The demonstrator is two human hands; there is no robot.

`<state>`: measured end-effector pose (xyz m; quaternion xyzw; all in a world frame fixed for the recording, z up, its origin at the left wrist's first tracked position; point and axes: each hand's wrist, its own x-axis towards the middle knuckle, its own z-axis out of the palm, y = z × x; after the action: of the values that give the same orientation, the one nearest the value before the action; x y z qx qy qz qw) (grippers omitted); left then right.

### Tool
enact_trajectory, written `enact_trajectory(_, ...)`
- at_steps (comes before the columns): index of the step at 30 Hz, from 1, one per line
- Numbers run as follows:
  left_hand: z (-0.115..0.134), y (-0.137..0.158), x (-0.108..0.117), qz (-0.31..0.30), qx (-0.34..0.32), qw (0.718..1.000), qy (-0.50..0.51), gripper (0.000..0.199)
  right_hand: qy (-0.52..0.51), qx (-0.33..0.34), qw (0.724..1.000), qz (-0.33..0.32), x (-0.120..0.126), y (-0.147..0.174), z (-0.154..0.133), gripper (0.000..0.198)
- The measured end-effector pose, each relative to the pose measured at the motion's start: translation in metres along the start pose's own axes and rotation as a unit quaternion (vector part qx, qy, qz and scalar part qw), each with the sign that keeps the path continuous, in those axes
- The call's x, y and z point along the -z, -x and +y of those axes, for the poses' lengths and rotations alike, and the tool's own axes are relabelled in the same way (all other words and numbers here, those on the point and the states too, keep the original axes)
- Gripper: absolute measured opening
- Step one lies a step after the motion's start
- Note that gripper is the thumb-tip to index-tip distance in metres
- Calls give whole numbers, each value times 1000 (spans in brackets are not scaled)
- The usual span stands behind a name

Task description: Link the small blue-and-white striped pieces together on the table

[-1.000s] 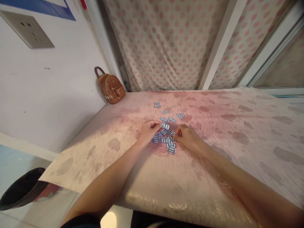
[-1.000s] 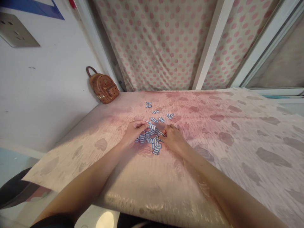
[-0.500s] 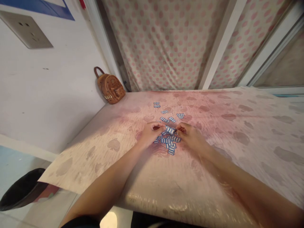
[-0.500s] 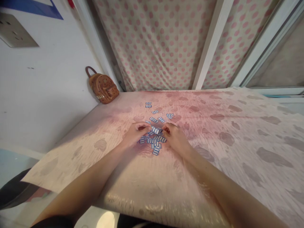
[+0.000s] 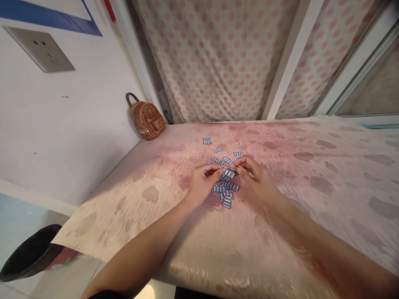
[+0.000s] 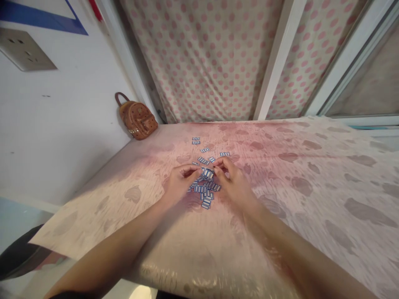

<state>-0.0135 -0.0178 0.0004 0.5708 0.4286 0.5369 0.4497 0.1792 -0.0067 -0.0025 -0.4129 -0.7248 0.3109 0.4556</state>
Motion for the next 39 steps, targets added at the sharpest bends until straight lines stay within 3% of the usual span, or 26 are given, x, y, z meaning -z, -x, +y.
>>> enact_trajectory(5, 4, 5, -3, 24, 6, 1000, 14, 16, 7, 25, 1000, -9, -3, 2, -9, 9)
enact_trajectory(11, 6, 7, -6, 8, -23, 999, 22, 14, 0, 18, 1000, -19, -2, 3, -14, 12)
enact_trajectory(14, 6, 7, -6, 2, -37, 998, 49, 25, -11, 17, 1000, -23, -2, 3, -14, 11)
enact_trajectory(17, 5, 7, -6, -10, -21, 998, 62, 34, -19, 14, 999, -24, -2, 4, -14, 10)
enact_trajectory(26, 5, 9, -6, -13, 46, 997, 62, 20, -11, 7, 1000, -19, -3, 6, -14, 9)
enact_trajectory(39, 2, 9, -6, -9, 49, 997, 61, 19, 14, 4, 1000, -22, -1, 6, -21, 9)
